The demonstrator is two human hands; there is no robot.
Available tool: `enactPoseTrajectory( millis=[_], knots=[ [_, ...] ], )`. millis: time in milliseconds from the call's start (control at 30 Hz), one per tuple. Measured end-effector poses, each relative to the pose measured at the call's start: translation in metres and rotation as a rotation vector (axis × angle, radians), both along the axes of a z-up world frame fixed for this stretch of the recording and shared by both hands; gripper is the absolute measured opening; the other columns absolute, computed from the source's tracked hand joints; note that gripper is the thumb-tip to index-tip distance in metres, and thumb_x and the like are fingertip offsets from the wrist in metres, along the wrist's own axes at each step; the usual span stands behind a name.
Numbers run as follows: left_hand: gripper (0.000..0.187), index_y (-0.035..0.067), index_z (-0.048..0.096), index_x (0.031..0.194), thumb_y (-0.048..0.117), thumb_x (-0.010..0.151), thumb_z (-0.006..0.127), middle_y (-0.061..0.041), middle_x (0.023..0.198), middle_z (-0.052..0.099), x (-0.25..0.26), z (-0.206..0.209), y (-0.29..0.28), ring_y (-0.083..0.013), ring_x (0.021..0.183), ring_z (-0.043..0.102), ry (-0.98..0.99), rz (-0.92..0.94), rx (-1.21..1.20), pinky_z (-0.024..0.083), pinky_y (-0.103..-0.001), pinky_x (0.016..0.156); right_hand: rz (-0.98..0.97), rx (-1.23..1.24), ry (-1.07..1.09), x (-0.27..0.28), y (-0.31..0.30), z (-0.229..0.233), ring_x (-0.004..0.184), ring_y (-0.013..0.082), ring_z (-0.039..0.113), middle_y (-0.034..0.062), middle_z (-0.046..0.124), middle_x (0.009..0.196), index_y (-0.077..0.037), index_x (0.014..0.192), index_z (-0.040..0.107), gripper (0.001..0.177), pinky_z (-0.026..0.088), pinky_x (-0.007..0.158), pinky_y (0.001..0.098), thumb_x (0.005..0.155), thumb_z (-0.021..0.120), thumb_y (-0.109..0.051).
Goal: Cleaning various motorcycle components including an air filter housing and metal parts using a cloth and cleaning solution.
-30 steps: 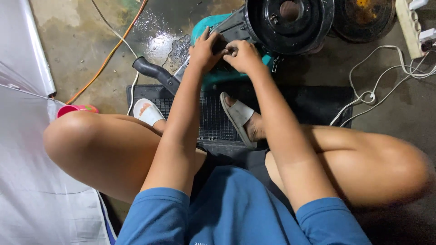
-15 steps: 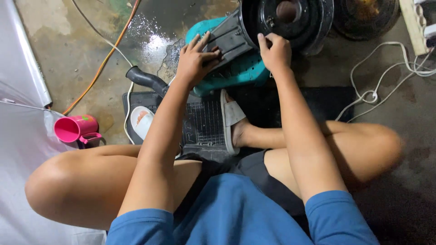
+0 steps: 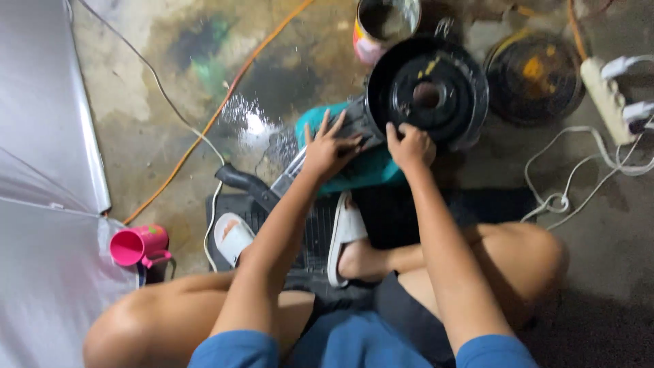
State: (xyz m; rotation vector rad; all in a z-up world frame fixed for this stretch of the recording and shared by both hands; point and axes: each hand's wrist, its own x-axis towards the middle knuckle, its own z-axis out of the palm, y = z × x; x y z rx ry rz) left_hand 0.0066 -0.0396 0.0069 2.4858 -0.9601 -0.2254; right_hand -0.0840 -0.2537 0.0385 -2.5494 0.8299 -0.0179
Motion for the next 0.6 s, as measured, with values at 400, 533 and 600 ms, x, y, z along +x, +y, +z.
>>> enactPoseTrajectory(
  millis=[400,533,600],
  knots=[
    [0.026,0.054,0.071,0.119,0.055,0.093,0.066,0.007,0.16,0.046,-0.018,-0.006,0.022,-0.0348,0.154,0.029,-0.126,0.081,-0.024,0.018,-0.081,0.112,0.025,0.012,-0.125,-0.003,0.001,0.001,0.086,0.0427,0.075,0.0202,0.077,0.085,-0.006,0.101,0.08,0.045,0.059,0.078,0.0541,0.096,0.061,-0.046],
    [0.027,0.054,0.071,0.118,0.057,0.092,0.067,0.008,0.162,0.043,-0.019,-0.005,0.008,-0.0343,0.154,0.028,-0.135,0.11,-0.008,0.014,-0.082,0.113,0.072,0.036,-0.152,-0.003,-0.001,0.007,0.084,0.0443,0.074,0.0226,0.077,0.086,-0.001,0.102,0.079,0.045,0.059,0.077,0.0546,0.097,0.061,-0.042],
    [0.026,0.053,0.072,0.116,0.056,0.091,0.067,0.007,0.162,0.044,-0.019,0.003,0.015,-0.0347,0.155,0.028,-0.145,0.1,-0.003,0.015,-0.082,0.112,0.093,0.091,-0.091,0.0,-0.003,0.011,0.092,0.0461,0.074,0.0243,0.077,0.095,0.0,0.113,0.078,0.046,0.058,0.084,0.0552,0.101,0.056,-0.038]
  ],
)
